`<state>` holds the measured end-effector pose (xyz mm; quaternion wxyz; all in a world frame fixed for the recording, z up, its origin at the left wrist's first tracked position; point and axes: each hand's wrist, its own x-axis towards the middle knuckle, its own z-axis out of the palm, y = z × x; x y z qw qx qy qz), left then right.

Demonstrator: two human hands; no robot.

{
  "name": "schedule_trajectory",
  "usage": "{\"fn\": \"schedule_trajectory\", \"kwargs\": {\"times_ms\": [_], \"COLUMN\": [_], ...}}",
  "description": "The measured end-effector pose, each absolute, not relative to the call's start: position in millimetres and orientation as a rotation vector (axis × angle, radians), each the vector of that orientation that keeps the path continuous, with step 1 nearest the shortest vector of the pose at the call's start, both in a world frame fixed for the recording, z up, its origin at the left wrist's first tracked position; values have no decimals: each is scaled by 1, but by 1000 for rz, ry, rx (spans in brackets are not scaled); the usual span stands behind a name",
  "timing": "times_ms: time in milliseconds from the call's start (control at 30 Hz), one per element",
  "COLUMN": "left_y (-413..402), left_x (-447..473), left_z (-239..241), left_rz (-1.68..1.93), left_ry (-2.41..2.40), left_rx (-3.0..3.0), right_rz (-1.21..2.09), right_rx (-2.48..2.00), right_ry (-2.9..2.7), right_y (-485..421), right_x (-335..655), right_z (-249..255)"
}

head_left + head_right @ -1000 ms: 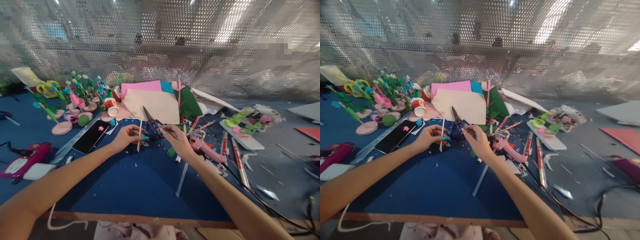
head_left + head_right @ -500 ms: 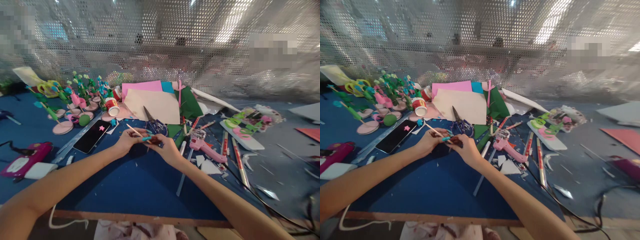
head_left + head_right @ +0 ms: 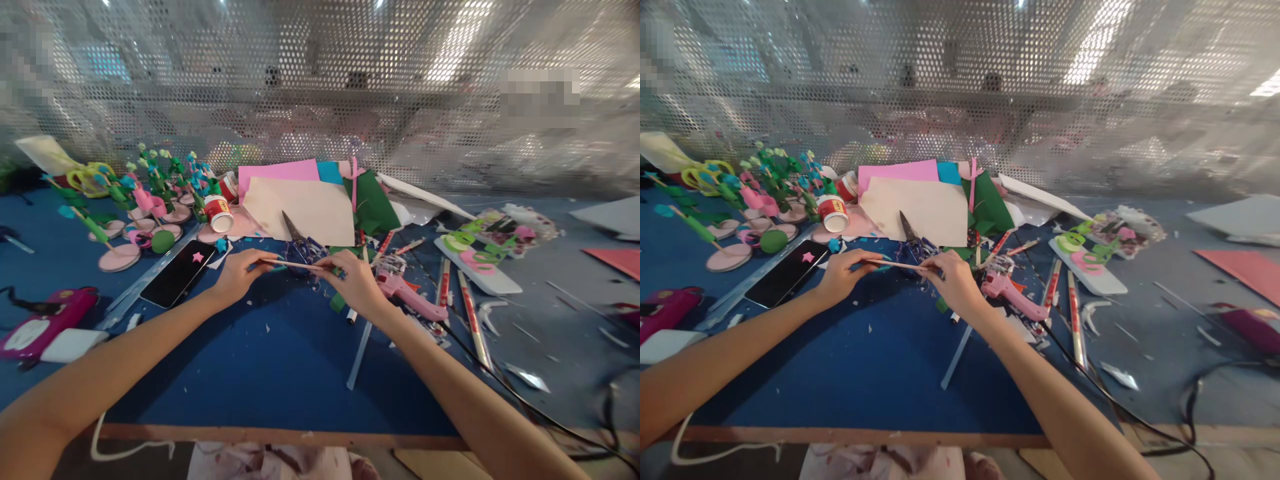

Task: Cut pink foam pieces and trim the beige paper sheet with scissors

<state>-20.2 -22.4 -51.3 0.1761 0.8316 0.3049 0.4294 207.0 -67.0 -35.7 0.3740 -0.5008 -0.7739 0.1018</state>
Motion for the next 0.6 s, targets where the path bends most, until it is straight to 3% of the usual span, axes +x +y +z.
{"fn": "schedule_trajectory", "kwargs": {"times_ms": [200, 467, 600], "left_y": [-25, -26, -25], "left_x": [-18, -17, -17], "left_z": [-56, -58, -58], "left_rz": [1303, 1330, 1364], "left_ry": [731, 789, 949], "left_rx": [2750, 2779, 2667], "right_rz": [191, 203, -38], "right_rx": [-1244, -1291, -1534], "right_ry": [-2028, -2091, -2148], "right_y": [-66, -65, -74], "right_x": [212, 205, 218], "right_z": [-36, -38, -17]}}
